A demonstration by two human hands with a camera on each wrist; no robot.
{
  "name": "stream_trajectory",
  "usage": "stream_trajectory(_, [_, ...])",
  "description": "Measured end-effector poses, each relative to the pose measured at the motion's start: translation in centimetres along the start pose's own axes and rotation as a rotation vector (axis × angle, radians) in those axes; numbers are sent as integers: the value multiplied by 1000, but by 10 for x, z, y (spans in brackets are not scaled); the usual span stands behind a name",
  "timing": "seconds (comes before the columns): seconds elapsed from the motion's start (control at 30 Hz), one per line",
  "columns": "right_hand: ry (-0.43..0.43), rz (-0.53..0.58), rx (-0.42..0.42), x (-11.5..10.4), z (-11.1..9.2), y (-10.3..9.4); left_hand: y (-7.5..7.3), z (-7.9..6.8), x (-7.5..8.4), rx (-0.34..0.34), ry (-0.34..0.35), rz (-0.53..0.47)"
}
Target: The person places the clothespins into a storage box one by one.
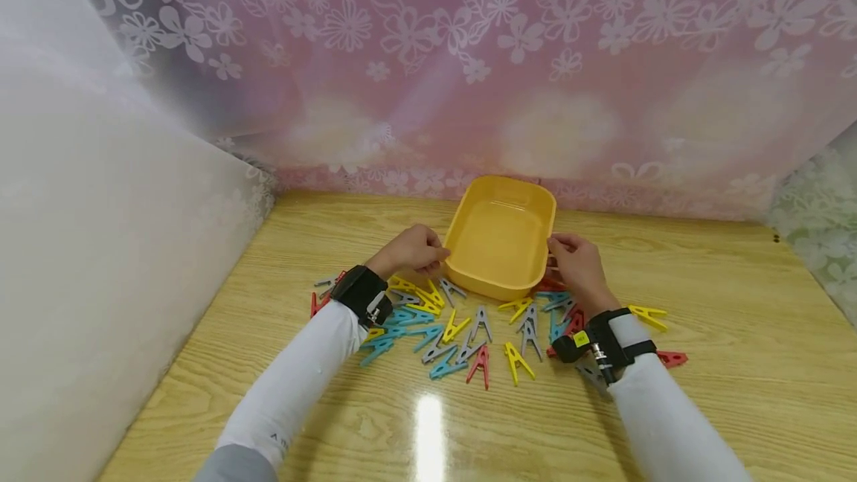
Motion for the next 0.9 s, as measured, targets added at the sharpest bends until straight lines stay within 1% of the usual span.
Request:
stream_trajectory(0.1, [-8,-56,19,1,4,-8,10,1,4,-34,16,-30])
stream_trajectory(0.23, [-15,-113,45,2,9,-18,21,3,10,-63,45,-24])
stream_trajectory(0.33, [6,-135,61,4,14,-23,26,4,10,-63,42,-6])
stream_trajectory(0.43, [34,-160,69,7,17,-25,27,6,9,-54,27,-5])
stream_trajectory(0.5, [40,-167,73,7,18,-26,28,6,8,-51,18,-7])
stream_trajectory(0.57, [34,-173,76,7,18,-27,28,6,8,-41,25,1])
stream_trajectory(0.63, [11,-174,70,6,17,-26,27,5,8,-16,30,37])
stream_trajectory(0.7, [-16,-167,60,5,14,-25,25,2,8,31,28,110])
stream_trajectory(0.8, [-50,-160,53,3,8,-25,19,-6,11,127,22,221])
stream_trajectory(0.87, [-63,-150,50,2,3,-27,14,-13,14,197,30,259])
stream_trajectory(0.9, [-73,-152,47,1,1,-27,12,-16,15,227,40,262])
Point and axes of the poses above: each hand's wrist, its own z-axis towards the middle knuckle, its own y-axis out of the palm, x = y × z, the point moved 8 cm from there along z, towards the middle knuckle, and after that the axes turned 5 degrees about -x, right-handed, at the moved point
